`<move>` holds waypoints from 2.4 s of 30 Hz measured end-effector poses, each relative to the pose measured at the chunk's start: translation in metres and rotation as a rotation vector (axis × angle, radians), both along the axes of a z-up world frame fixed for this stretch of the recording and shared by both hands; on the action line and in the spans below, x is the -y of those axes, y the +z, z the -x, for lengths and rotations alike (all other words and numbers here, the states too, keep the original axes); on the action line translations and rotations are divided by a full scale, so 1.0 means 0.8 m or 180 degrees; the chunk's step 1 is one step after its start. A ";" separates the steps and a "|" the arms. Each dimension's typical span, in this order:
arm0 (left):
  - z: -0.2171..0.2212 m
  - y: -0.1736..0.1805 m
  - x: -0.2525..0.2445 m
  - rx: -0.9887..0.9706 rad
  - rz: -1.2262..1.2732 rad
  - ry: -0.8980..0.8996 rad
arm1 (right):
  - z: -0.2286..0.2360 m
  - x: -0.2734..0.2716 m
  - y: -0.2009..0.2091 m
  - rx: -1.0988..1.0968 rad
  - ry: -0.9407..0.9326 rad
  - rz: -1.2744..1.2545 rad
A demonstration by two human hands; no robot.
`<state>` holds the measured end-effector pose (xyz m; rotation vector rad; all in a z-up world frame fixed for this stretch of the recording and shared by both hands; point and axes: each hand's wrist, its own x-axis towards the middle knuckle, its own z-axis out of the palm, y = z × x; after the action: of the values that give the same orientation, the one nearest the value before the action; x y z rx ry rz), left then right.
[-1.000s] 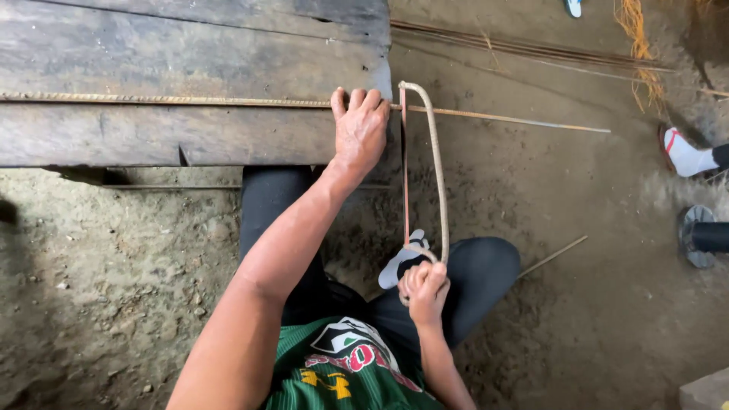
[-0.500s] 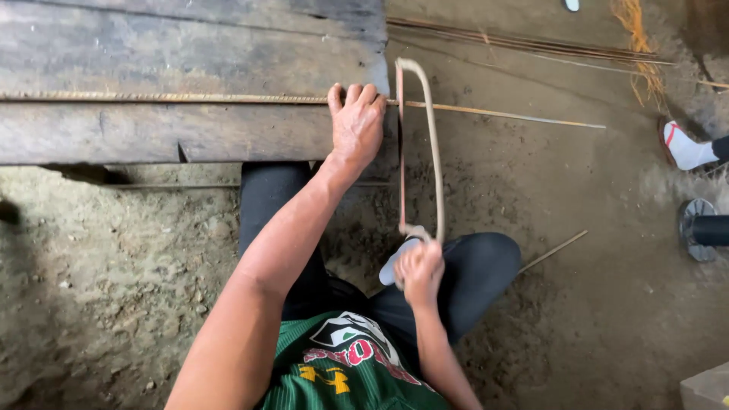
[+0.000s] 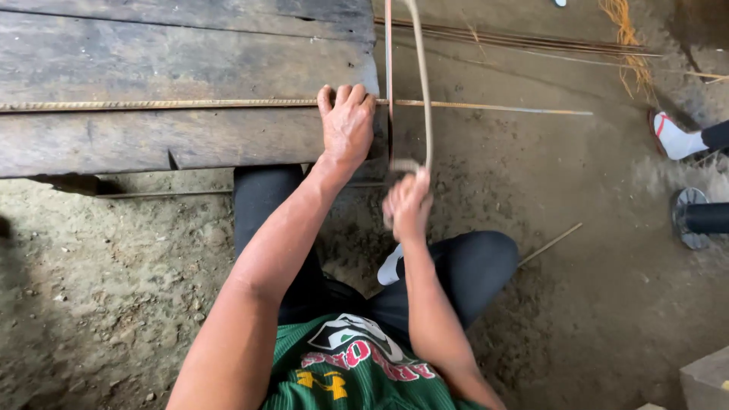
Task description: Sawing a thin metal rod with a manual hacksaw on a wooden workbench
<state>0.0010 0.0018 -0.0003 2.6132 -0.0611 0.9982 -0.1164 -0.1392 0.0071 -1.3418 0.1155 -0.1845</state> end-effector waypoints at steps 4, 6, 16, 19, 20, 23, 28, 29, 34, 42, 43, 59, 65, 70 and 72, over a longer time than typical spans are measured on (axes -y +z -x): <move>-0.003 -0.007 -0.001 -0.0065 0.0075 -0.0030 | 0.139 0.057 -0.012 0.0057 0.0318 -0.0220; -0.006 -0.011 0.003 0.0017 0.0094 -0.0064 | 0.182 0.071 0.005 0.0033 0.0248 0.0442; 0.000 -0.003 0.004 0.0091 0.0071 -0.0027 | -0.052 -0.035 0.081 -0.0374 -0.0306 0.0352; -0.008 -0.006 0.002 0.0122 0.0015 0.0023 | 0.012 0.001 0.046 -0.0620 -0.0292 0.0217; -0.004 -0.004 0.001 0.0061 0.0004 0.0004 | 0.051 0.026 0.025 -0.0443 0.0146 -0.0036; 0.003 -0.003 0.000 -0.0036 0.0037 0.0020 | 0.146 0.060 0.013 -0.0304 0.0413 0.0031; -0.006 -0.008 0.003 0.0009 0.0066 0.0014 | 0.069 0.065 -0.034 -0.0442 0.0510 -0.0801; -0.005 -0.007 0.003 0.0025 0.0061 0.0029 | 0.021 0.037 -0.014 -0.0209 0.0466 -0.0326; 0.003 0.014 0.001 0.0115 -0.0009 0.0095 | -0.079 -0.039 0.038 -0.0557 -0.0731 0.0692; -0.003 -0.005 0.002 -0.0090 0.0017 -0.0020 | 0.202 0.232 -0.283 -0.0595 0.0573 -0.4450; -0.005 0.005 -0.001 -0.0084 0.0006 -0.0024 | 0.186 0.226 -0.265 -0.0587 0.0574 -0.4460; 0.011 0.017 -0.002 -0.0010 -0.0110 -0.0095 | 0.169 0.168 -0.155 -0.1157 0.1424 -0.3548; -0.001 0.001 -0.001 0.0022 -0.0066 -0.0107 | 0.082 0.135 -0.114 -0.1379 0.0858 -0.2890; 0.002 0.003 0.000 0.0022 -0.0039 -0.0020 | -0.063 -0.020 0.054 -0.0323 -0.0159 0.0664; 0.010 0.010 0.002 -0.0087 -0.0041 0.0010 | -0.052 -0.018 0.058 -0.0378 -0.0126 0.0628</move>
<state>-0.0067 0.0004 0.0078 2.6389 -0.0570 0.9661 -0.0748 -0.1245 0.0537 -1.5482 0.2286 -0.1524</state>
